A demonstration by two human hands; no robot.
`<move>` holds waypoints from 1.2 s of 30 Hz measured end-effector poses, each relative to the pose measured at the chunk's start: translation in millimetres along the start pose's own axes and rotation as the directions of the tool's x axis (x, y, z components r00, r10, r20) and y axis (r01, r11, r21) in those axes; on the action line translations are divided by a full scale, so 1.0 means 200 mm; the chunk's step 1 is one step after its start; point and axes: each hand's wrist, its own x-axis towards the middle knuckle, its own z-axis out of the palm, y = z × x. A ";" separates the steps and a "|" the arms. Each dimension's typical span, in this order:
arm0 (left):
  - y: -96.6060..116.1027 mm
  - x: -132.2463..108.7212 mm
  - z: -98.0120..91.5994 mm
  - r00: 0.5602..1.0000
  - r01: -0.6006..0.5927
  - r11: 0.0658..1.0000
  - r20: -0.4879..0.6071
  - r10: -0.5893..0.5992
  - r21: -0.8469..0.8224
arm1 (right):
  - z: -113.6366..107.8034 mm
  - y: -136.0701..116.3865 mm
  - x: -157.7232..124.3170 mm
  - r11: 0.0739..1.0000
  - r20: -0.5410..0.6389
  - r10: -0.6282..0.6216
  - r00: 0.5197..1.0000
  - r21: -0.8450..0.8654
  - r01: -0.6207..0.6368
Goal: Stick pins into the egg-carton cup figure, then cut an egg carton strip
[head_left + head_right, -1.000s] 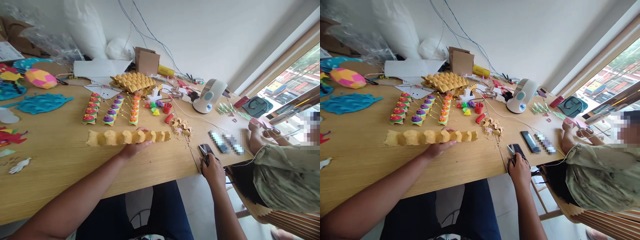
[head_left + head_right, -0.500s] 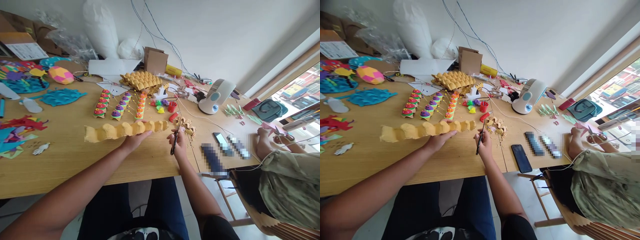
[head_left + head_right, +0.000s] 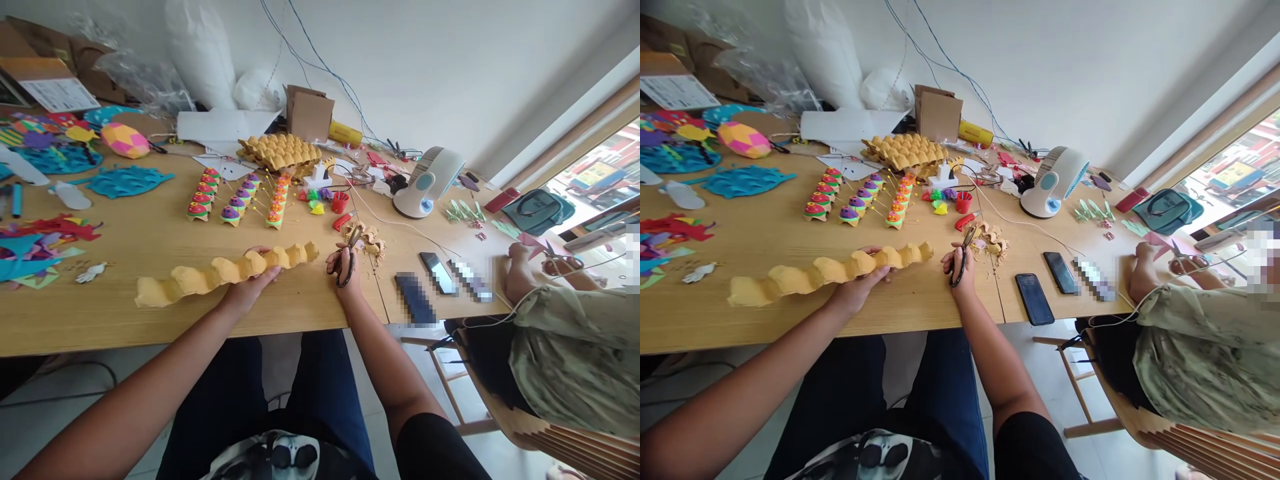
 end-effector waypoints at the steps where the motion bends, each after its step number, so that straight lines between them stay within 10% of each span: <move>1: -0.01 0.00 0.00 1.000 -0.004 1.000 -0.004 0.004 0.027 | 0.00 0.00 0.00 1.000 -0.006 -0.009 1.000 0.019 0.009; 36: -0.07 0.03 0.00 1.000 0.016 1.000 -0.002 -0.016 0.017 | 0.00 0.10 0.05 0.991 0.102 0.003 0.995 0.134 -0.017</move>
